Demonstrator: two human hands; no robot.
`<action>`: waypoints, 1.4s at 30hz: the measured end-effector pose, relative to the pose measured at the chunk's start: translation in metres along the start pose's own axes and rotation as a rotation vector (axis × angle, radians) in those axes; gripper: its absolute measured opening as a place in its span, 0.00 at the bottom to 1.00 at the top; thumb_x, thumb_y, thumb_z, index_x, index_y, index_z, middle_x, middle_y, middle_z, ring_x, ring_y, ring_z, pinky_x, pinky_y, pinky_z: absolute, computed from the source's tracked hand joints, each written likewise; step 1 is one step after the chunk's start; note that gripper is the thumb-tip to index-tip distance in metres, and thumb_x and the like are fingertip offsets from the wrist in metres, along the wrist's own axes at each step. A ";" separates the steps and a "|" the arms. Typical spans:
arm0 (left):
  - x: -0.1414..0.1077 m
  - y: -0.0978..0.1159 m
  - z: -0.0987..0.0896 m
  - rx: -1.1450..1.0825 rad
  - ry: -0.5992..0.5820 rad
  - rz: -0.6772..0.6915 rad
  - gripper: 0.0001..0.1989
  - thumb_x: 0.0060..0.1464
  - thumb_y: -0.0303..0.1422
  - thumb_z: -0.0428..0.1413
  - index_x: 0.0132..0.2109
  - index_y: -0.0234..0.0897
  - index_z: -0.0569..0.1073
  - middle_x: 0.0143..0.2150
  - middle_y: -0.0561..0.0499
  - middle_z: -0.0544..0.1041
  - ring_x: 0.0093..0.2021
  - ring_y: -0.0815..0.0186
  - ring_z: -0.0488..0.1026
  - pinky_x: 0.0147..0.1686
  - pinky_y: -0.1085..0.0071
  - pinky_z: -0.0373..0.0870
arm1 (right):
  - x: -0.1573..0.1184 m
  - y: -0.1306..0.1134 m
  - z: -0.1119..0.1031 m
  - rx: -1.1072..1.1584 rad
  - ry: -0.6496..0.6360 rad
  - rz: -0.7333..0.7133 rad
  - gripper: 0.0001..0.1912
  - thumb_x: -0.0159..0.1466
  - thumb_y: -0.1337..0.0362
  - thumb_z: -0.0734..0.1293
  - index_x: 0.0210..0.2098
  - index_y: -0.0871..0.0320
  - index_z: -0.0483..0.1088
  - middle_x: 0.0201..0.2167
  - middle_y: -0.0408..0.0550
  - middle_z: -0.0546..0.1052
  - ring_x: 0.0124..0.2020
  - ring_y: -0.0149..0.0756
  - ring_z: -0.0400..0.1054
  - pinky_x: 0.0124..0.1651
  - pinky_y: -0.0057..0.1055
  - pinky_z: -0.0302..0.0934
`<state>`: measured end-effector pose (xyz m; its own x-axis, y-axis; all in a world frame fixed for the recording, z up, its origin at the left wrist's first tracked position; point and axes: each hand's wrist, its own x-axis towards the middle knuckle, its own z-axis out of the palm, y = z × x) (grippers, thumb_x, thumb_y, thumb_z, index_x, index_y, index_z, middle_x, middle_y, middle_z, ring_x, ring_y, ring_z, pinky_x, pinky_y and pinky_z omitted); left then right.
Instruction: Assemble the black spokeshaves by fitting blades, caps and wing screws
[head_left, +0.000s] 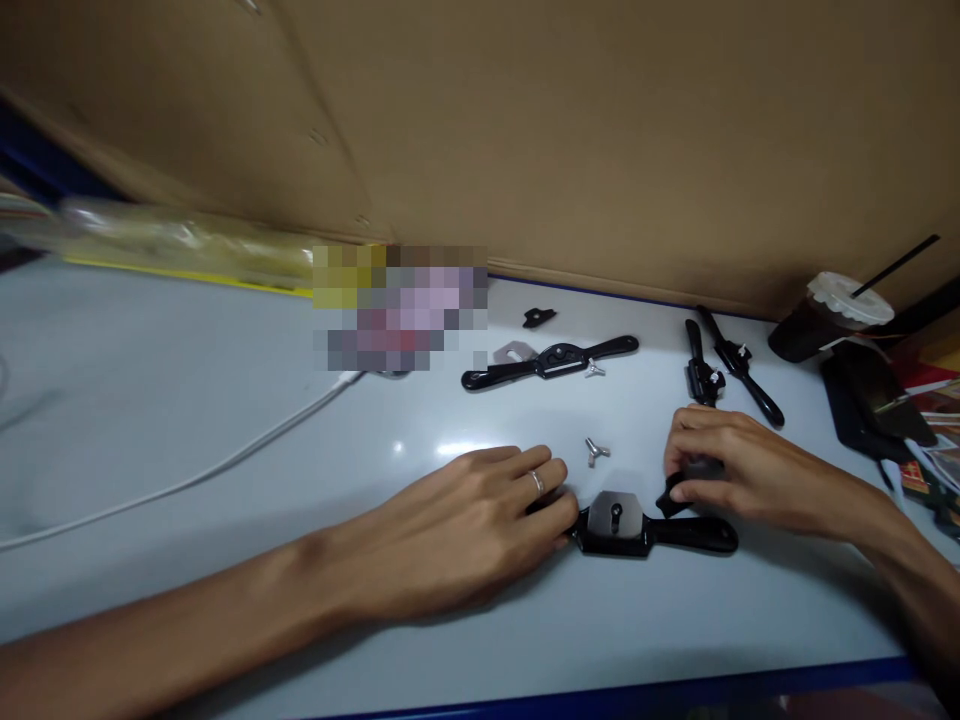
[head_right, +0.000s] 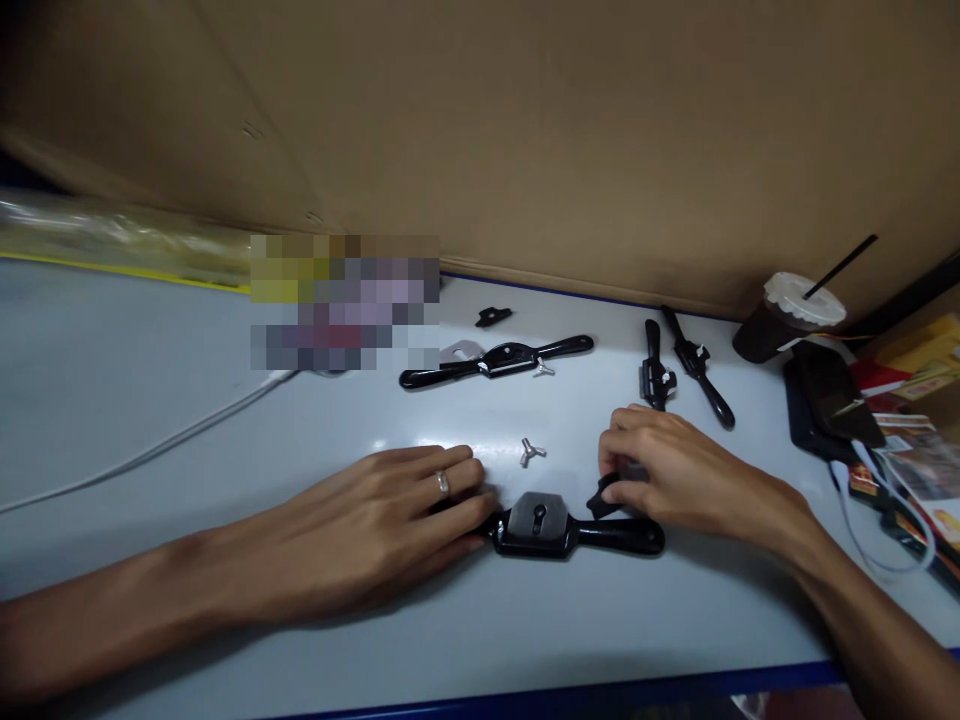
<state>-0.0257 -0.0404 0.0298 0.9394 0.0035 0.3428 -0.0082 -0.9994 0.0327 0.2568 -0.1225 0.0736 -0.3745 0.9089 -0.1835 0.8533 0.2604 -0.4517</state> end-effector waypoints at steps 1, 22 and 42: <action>0.000 0.000 0.000 -0.001 0.005 0.000 0.11 0.70 0.28 0.49 0.36 0.36 0.69 0.33 0.51 0.70 0.32 0.64 0.64 0.30 0.66 0.62 | 0.001 -0.001 0.001 0.006 0.044 0.009 0.05 0.65 0.67 0.72 0.33 0.55 0.73 0.33 0.44 0.75 0.36 0.37 0.68 0.40 0.33 0.58; -0.001 -0.001 0.003 0.002 0.012 0.014 0.10 0.68 0.25 0.49 0.36 0.36 0.68 0.33 0.52 0.69 0.31 0.64 0.61 0.30 0.65 0.55 | 0.008 -0.048 0.043 0.206 0.345 -0.139 0.10 0.67 0.72 0.69 0.29 0.59 0.69 0.25 0.40 0.70 0.28 0.29 0.64 0.33 0.28 0.56; -0.002 -0.001 0.000 0.023 -0.007 0.019 0.07 0.67 0.25 0.51 0.37 0.36 0.68 0.33 0.52 0.69 0.31 0.64 0.62 0.30 0.65 0.57 | 0.022 -0.017 0.033 -0.334 0.283 -0.146 0.14 0.73 0.71 0.57 0.39 0.64 0.74 0.34 0.52 0.71 0.34 0.39 0.63 0.36 0.35 0.59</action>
<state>-0.0275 -0.0394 0.0293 0.9417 -0.0157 0.3361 -0.0183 -0.9998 0.0043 0.2217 -0.1178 0.0483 -0.4256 0.8958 0.1278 0.8864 0.4412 -0.1400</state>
